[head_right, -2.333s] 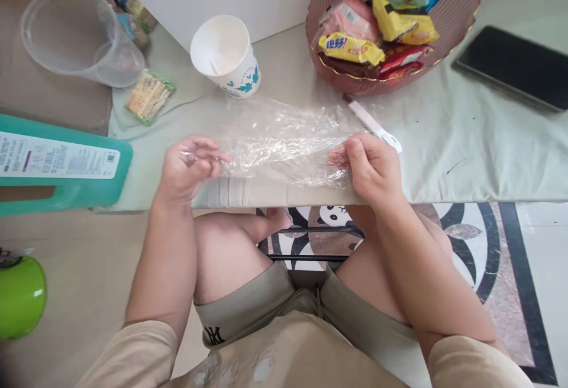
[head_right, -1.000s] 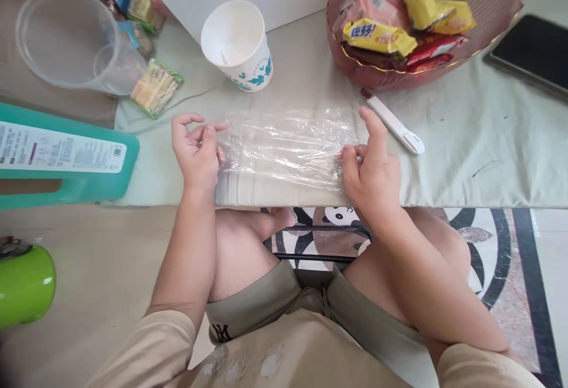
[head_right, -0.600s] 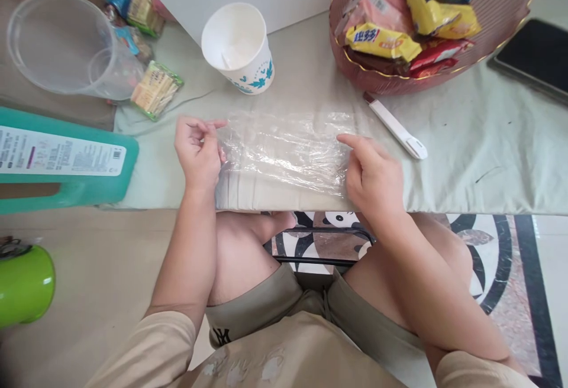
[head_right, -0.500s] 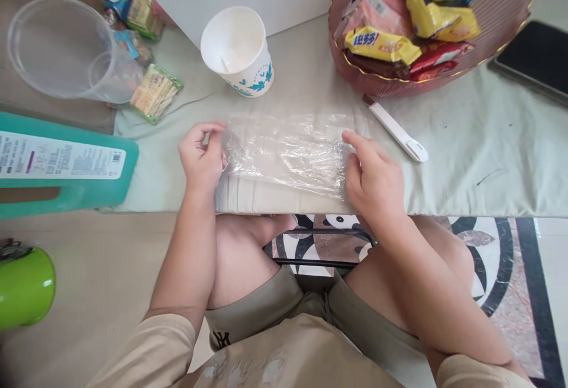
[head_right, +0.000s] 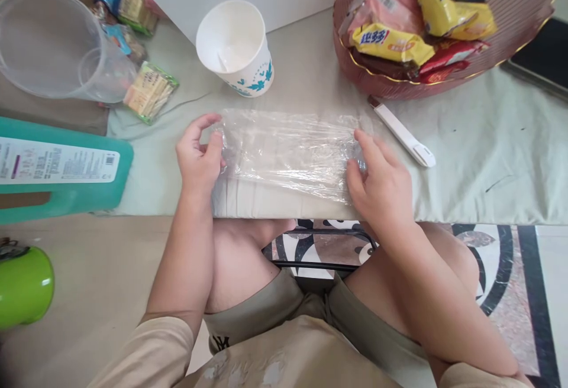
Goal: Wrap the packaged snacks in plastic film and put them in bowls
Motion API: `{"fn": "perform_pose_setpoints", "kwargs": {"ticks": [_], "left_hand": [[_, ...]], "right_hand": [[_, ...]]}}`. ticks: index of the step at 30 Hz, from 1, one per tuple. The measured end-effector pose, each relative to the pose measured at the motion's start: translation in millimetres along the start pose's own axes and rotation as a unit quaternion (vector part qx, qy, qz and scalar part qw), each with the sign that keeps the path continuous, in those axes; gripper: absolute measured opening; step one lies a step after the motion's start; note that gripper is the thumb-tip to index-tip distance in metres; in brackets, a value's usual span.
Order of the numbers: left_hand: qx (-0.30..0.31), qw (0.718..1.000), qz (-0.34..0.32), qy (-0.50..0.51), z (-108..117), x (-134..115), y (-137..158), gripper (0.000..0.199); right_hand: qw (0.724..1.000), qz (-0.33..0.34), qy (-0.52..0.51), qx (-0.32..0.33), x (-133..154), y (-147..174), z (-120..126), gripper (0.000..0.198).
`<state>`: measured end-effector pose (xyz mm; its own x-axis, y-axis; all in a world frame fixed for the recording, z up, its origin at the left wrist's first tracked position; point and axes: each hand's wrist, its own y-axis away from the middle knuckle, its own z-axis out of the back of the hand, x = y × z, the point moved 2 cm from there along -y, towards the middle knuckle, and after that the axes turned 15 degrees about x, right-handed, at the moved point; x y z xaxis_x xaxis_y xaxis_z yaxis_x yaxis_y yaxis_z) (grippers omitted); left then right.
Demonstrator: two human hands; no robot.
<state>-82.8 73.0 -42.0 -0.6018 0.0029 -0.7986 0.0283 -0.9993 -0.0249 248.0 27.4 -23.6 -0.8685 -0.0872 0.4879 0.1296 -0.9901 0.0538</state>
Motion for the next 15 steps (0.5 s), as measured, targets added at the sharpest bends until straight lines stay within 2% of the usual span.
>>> {"fn": "perform_pose_setpoints", "kwargs": {"ticks": [6, 11, 13, 15], "left_hand": [[0.009, 0.994, -0.051, -0.094, -3.0, 8.6, -7.3, 0.041], [-0.015, 0.987, -0.093, -0.130, -7.0, 9.1, -11.2, 0.052], [-0.040, 0.982, -0.103, -0.153, -5.6, 3.6, -9.7, 0.047], [-0.101, 0.970, -0.116, -0.188, -3.6, -10.0, -3.1, 0.041]], "right_hand": [[1.000, -0.011, 0.005, 0.008, 1.3, -1.4, 1.7, 0.047], [1.000, -0.003, 0.001, -0.019, 1.6, 0.9, 1.0, 0.044], [0.999, -0.005, 0.012, -0.033, 1.3, 2.0, 0.8, 0.045], [0.997, 0.003, 0.029, -0.065, 3.6, 3.4, 3.2, 0.046]]}}
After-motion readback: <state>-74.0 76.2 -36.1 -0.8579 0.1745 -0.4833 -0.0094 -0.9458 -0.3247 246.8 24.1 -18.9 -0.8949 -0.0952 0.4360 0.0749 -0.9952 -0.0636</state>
